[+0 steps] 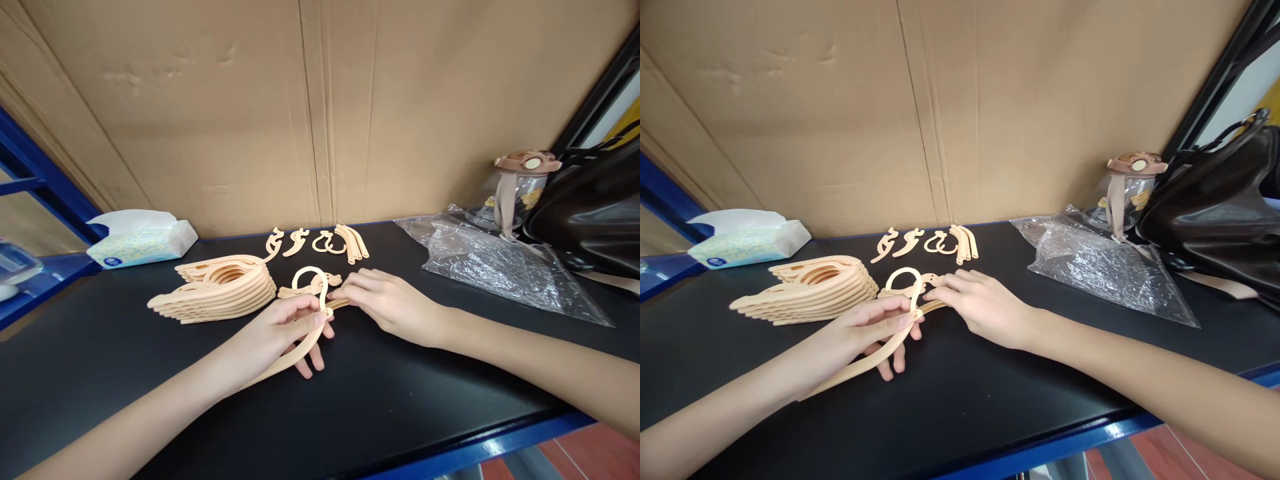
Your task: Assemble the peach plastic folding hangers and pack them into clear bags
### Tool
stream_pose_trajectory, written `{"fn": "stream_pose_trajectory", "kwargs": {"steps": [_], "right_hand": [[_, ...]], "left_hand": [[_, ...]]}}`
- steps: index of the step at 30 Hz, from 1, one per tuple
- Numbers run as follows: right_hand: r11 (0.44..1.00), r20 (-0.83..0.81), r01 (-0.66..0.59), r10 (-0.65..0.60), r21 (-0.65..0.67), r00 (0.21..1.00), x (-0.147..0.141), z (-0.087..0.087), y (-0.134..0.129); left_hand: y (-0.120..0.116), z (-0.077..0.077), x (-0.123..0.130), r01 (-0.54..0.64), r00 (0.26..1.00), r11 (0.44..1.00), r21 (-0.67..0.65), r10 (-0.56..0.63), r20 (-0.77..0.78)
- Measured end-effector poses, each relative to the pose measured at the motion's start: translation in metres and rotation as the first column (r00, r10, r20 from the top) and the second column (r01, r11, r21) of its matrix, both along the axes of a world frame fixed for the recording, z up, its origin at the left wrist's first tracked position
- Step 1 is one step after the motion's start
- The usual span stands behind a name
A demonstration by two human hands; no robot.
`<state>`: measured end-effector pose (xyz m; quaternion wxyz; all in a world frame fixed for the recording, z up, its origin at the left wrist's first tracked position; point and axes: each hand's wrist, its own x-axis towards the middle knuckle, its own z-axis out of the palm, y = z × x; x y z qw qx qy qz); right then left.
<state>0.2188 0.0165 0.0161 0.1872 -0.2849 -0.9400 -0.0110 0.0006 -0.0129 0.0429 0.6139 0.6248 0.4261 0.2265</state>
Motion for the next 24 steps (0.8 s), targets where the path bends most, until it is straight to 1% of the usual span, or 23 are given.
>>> {"fn": "stream_pose_trajectory", "kwargs": {"steps": [2,5,8,11,13,14,16,19,21,22,24], "right_hand": [[0.999,0.029,0.023,-0.024,0.023,0.999,0.002,-0.0007,0.0015],[0.999,0.04,0.046,-0.046,0.002,0.998,0.0034,-0.0007,0.0018],[0.996,0.02,0.053,-0.052,-0.072,0.998,0.0022,0.0023,-0.0024],[0.975,0.029,0.139,-0.136,-0.171,0.99,0.0009,0.0066,-0.0069],[0.966,0.053,0.188,-0.181,-0.178,0.982,0.0013,0.0082,-0.0075],[0.968,0.057,0.188,-0.181,-0.165,0.982,0.0018,0.0084,-0.007],[0.982,0.048,0.135,-0.129,-0.134,0.99,0.0032,0.0076,-0.0053],[0.996,0.007,0.002,-0.002,-0.088,1.0,0.0044,0.0056,-0.0037],[0.994,-0.011,-0.086,0.086,-0.064,0.996,0.0042,0.0055,-0.004],[0.992,-0.013,-0.116,0.115,-0.055,0.993,0.0039,0.006,-0.0044],[0.991,0.0,-0.127,0.127,-0.043,0.992,0.0033,0.0076,-0.0051]], "left_hand": [[0.0008,0.0002,-0.0008,-0.028,0.999,0.999,-0.016,0.028,0.022],[0.0024,0.0002,-0.0027,-0.084,0.994,0.996,-0.033,0.086,0.064],[0.004,-0.0002,-0.0044,-0.128,0.986,0.991,-0.049,0.132,0.104],[0.0049,-0.0012,-0.0052,-0.145,0.982,0.988,-0.059,0.15,0.112],[0.0048,-0.0015,-0.0051,-0.154,0.98,0.985,-0.077,0.163,0.116],[0.0045,-0.0013,-0.0048,-0.158,0.979,0.983,-0.089,0.168,0.117],[0.0035,-0.0003,-0.0041,-0.163,0.979,0.981,-0.104,0.174,0.106],[0.0024,0.002,-0.0033,-0.169,0.982,0.981,-0.095,0.176,0.07],[0.0024,0.0031,-0.0031,-0.175,0.982,0.982,-0.071,0.179,0.057],[0.0026,0.0034,-0.0031,-0.174,0.983,0.983,-0.063,0.178,0.053],[0.0032,0.0036,-0.0032,-0.173,0.983,0.983,-0.055,0.176,0.048]]}}
